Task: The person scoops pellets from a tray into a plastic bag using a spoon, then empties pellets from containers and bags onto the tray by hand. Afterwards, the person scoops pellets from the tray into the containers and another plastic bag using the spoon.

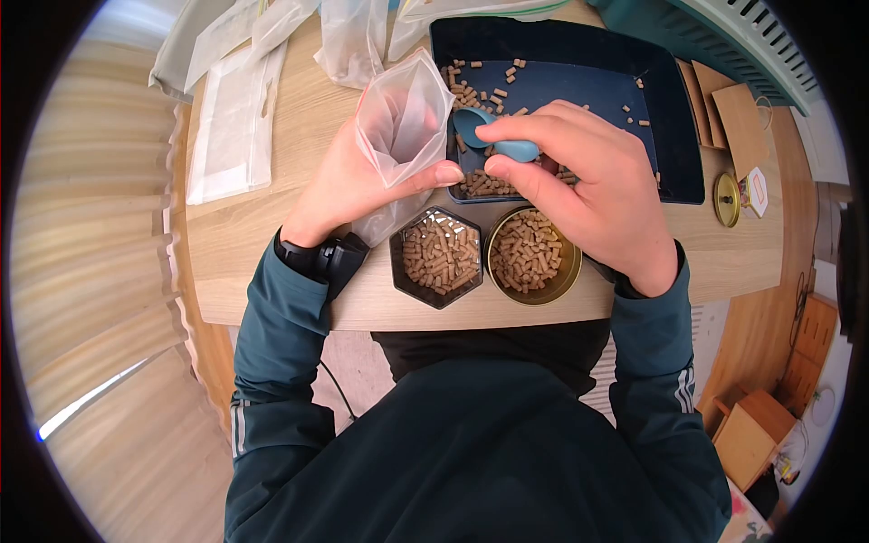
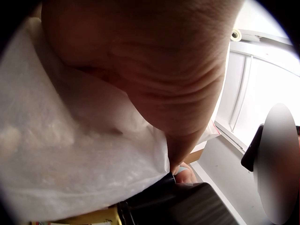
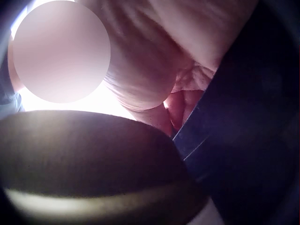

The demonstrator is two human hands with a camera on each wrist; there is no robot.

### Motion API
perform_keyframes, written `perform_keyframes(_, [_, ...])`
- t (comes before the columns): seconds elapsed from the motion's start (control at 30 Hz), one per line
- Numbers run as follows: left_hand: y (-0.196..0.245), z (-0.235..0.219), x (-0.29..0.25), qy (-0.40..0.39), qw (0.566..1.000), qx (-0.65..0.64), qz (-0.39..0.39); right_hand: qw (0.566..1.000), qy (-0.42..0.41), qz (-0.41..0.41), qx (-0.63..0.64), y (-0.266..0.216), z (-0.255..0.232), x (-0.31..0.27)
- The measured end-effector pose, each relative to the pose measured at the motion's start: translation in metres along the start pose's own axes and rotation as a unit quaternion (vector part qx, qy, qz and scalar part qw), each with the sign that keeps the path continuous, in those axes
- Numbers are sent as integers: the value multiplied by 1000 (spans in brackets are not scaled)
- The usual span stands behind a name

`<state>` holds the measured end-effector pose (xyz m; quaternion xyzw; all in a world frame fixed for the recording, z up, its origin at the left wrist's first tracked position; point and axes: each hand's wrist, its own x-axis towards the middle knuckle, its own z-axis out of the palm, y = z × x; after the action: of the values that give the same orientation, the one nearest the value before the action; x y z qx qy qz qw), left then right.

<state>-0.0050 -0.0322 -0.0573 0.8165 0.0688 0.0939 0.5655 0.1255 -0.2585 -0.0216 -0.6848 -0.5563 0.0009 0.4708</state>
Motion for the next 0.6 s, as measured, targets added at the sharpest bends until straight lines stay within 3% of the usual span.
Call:
perform_keyframes(0.1, [1,0,0,2,1000,5,2,999,-21,24,13,-2,-3,-2])
perform_keyframes(0.17, [4,-1,0,-1,1000,11,-4,988,-21,124,94,-4,-4,-4])
perform_keyframes(0.27, [4,-1,0,-3,1000,17,-8,963,-10,197,182,-5,-6,-4])
perform_keyframes(0.6, [0,-1,0,-6,1000,18,-1,914,2,270,303,-1,-12,0])
